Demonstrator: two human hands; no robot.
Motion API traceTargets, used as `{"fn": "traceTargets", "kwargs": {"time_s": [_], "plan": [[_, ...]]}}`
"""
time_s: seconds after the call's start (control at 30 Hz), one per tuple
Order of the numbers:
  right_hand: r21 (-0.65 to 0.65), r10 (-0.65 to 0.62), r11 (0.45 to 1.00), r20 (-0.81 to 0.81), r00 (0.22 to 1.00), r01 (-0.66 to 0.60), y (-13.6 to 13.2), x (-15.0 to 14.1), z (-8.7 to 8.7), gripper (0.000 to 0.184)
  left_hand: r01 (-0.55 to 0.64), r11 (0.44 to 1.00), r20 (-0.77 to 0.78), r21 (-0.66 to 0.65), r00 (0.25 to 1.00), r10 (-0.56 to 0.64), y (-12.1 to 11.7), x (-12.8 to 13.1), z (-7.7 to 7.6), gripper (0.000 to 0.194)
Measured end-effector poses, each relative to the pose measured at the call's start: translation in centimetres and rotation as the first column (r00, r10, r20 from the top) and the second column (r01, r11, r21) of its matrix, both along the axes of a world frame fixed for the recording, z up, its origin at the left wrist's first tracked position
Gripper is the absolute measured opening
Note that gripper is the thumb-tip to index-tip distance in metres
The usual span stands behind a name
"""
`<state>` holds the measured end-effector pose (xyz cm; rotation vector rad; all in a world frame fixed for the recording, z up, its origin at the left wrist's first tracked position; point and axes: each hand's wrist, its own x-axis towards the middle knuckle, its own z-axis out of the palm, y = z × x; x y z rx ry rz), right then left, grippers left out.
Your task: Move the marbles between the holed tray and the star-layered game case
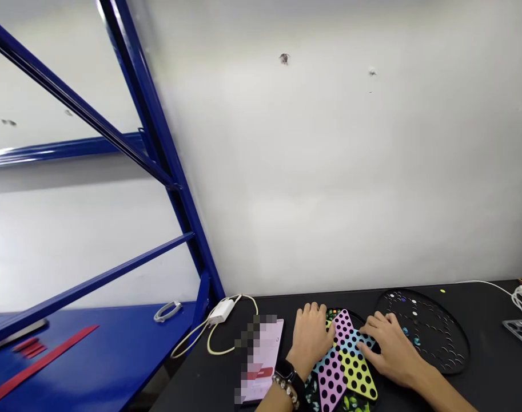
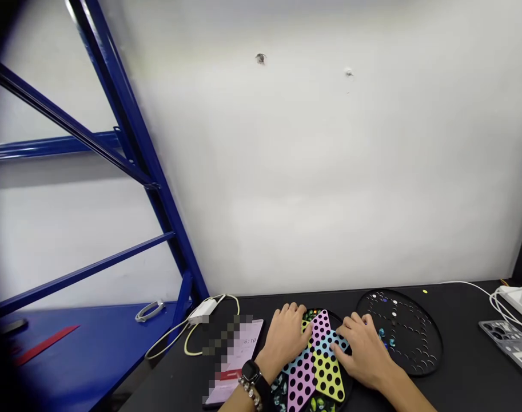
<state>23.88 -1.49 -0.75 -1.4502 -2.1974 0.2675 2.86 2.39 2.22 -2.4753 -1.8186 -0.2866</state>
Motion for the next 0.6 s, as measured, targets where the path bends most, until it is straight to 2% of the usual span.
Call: {"fn": "traceTargets", "kwargs": {"time_s": [0.13, 0.2, 0.3, 0.37, 0.47, 0.6], "plan": [[0.014, -0.030, 0.999, 0.015, 0.999, 0.029, -0.5, -1.0, -0.3, 0.031, 0.035, 0.999, 0.025, -0.009, 0.999, -0.035, 0.1, 0.2, 0.0, 0.031], [-0.029, -0.019, 0.999, -0.007, 1.000, 0.019, -0.8, -1.0, -0.4, 0.037, 0.085, 0.996, 0.058, -0.032, 0.995, -0.083, 0.0, 0.3, 0.0, 0.028], [-0.093, -0.015, 0.996, -0.081, 0.997, 0.007, -0.9, -0.9, 0.1, 0.045, 0.176, 0.981, 0.199, -0.084, 0.967, -0.157, -0.3, 0.2, 0.1, 0.028], [-0.089, -0.048, 0.995, -0.142, 0.989, 0.036, -0.7, -1.0, 0.8, 0.041, 0.209, 0.974, 0.314, -0.089, 0.934, -0.172, -0.5, -0.1, 0.2, 0.030], [-0.069, -0.062, 0.996, -0.161, 0.985, 0.051, 0.2, -1.5, 1.6, 0.028, 0.178, 0.983, 0.417, -0.046, 0.898, -0.143, -0.8, -1.1, 0.2, 0.028], [-0.093, 0.017, 0.995, -0.008, 1.000, -0.018, 2.1, -3.3, 1.4, 0.034, 0.069, 0.997, 0.475, 0.043, 0.876, -0.081, -1.1, -2.9, -0.4, 0.023]]}}
